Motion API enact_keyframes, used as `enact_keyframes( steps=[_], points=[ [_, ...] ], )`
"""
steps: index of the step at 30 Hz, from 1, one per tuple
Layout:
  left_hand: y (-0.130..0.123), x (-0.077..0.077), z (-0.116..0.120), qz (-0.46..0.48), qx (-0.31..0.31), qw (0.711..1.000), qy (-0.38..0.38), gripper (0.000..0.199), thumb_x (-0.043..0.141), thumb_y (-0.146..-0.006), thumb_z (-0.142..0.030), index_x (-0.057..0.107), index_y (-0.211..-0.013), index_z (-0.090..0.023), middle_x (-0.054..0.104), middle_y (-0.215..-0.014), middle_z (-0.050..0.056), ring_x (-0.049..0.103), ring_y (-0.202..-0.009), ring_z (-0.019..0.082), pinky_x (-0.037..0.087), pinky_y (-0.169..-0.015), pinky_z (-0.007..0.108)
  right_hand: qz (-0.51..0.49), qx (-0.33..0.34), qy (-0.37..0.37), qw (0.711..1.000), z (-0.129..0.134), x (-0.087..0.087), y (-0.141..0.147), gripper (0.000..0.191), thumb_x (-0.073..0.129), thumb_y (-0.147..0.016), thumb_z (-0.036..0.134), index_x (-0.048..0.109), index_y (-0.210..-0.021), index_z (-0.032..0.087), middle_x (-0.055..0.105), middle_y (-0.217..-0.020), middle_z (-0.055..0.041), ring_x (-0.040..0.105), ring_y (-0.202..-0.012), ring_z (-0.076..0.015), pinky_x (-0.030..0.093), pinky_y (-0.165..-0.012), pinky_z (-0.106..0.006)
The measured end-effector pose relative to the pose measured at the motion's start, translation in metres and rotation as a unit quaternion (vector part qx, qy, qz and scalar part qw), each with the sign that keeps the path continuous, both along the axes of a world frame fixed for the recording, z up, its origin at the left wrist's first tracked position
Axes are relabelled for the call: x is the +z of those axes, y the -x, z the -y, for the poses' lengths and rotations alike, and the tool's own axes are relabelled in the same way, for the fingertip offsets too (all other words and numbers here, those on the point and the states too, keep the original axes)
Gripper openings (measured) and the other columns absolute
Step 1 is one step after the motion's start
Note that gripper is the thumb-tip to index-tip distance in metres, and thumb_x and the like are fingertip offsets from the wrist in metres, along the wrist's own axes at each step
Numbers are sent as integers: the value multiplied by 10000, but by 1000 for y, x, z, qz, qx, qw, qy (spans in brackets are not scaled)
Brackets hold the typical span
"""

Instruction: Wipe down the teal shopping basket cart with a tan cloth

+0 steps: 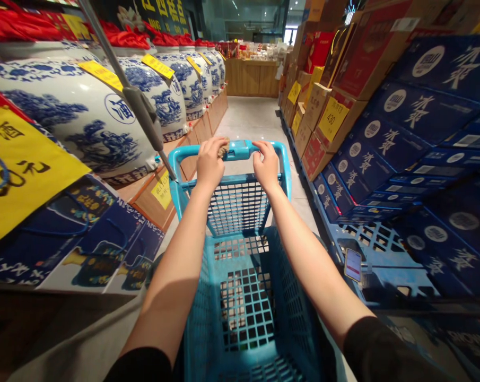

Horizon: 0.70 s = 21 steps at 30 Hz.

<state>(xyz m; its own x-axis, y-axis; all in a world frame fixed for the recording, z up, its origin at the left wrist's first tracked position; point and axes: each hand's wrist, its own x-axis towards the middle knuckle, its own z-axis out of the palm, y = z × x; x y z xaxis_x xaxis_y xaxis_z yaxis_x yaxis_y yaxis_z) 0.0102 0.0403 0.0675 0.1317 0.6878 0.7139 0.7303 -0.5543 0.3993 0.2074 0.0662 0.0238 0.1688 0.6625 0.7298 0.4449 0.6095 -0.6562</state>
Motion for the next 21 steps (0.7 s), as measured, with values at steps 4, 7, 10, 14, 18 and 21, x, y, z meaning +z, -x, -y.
enact_keyframes(
  steps=[4,7,10,14,18,21],
  points=[
    [2,1,-2,-4,-11,1000,6,569,476,-804,11,727,-1237,-260,715,-1428,60,598,-1385,293,440,-1258,508,-17,1,-4,1000,-2,-2,-1,342,515,-874,127,734,-1115,230,735,-1212,-91,675,-1232,-273,524,-1212,-484],
    [20,-3,-7,51,67,996,20,522,489,-832,33,699,-1236,-223,700,-1434,64,576,-1393,257,409,-1271,499,-25,-12,6,1000,-3,-3,-2,336,518,-871,120,742,-1101,219,734,-1199,-98,690,-1195,-271,550,-1178,-484],
    [36,-6,-7,63,118,991,29,488,492,-875,53,669,-1282,-147,660,-1467,108,531,-1423,271,377,-1293,523,-21,-26,8,999,-5,-4,-3,340,519,-864,120,755,-1090,212,743,-1174,-100,703,-1157,-265,585,-1121,-458],
    [37,-7,-1,72,165,984,16,520,446,-901,69,654,-1330,-139,627,-1505,158,486,-1444,353,376,-1282,617,-19,-17,4,1000,-5,-5,-2,322,529,-873,141,766,-1073,226,756,-1152,-88,708,-1148,-259,603,-1084,-427],
    [23,-8,-1,67,146,987,19,516,458,-883,64,691,-1281,-168,653,-1473,140,511,-1434,341,387,-1295,583,-7,-8,25,1000,-4,-4,1,306,547,-885,130,770,-1077,212,757,-1167,-101,712,-1158,-264,602,-1084,-420],
    [14,-9,-5,45,73,996,15,528,481,-851,51,731,-1210,-244,692,-1434,78,580,-1376,304,434,-1271,529,-1,-6,28,1000,-3,-3,2,307,551,-885,119,768,-1083,206,757,-1166,-101,714,-1155,-258,606,-1076,-406]
  ],
)
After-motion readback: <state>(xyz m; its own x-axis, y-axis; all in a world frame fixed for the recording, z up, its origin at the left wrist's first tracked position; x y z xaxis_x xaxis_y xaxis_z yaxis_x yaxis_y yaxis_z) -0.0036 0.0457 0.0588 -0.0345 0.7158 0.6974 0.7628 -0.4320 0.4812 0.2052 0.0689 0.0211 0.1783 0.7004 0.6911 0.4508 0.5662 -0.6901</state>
